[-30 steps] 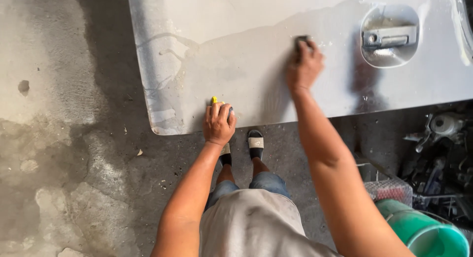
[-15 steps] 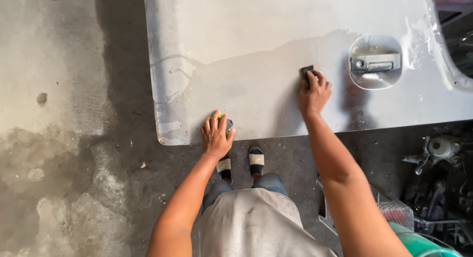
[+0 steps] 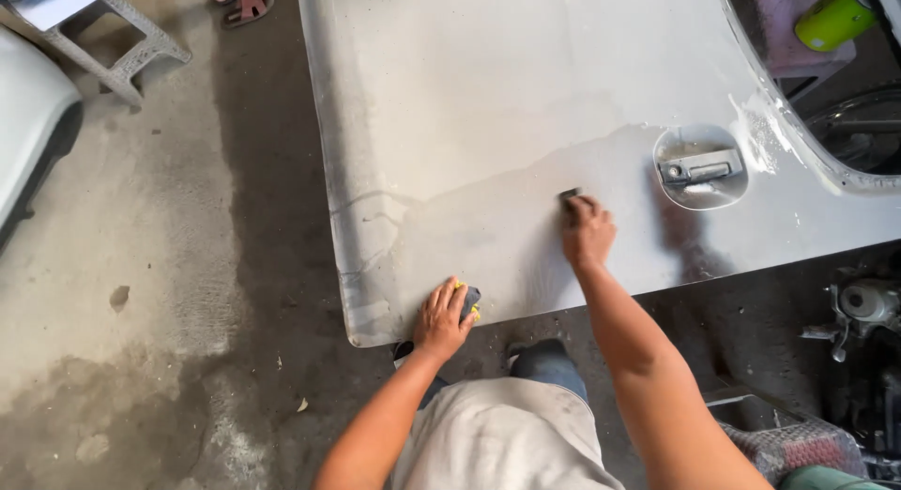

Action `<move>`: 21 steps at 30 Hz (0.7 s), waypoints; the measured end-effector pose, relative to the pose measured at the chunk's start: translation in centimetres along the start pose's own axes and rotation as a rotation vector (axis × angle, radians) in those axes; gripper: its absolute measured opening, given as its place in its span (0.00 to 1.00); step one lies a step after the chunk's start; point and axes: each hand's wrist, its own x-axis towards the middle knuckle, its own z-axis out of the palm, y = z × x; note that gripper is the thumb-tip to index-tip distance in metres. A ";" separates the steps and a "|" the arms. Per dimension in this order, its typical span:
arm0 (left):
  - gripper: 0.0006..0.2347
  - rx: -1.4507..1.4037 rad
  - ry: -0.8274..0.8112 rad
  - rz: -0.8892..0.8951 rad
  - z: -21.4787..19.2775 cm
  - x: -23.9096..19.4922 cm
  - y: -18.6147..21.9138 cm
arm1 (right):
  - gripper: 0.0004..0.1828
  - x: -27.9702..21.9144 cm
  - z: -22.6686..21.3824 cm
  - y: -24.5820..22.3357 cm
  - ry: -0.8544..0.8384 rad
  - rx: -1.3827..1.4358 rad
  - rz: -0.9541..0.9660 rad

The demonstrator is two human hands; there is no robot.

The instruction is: The person sands a white car door with a sanding block, using a yellow sponge to apply water. They repeatedly dip the sanding block and sponge into a green bucket of water to keep the surface wet while smoothing the panel.

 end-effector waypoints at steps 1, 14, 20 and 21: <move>0.27 -0.001 -0.001 -0.001 -1.1 0.4 0.2 | 0.15 0.3 1.4 -0.7 -0.002 0.000 0.000; 0.22 0.134 0.227 -0.219 0.1 0.9 4.3 | 0.21 2.5 0.8 0.3 -0.253 0.134 -0.459; 0.23 0.103 0.215 -0.165 -0.5 1.1 3.6 | 0.15 2.1 4.7 -2.6 0.086 0.162 -0.220; 0.23 0.095 0.198 -0.161 -0.4 0.8 3.4 | 0.14 0.6 5.6 -4.6 0.007 0.268 -0.310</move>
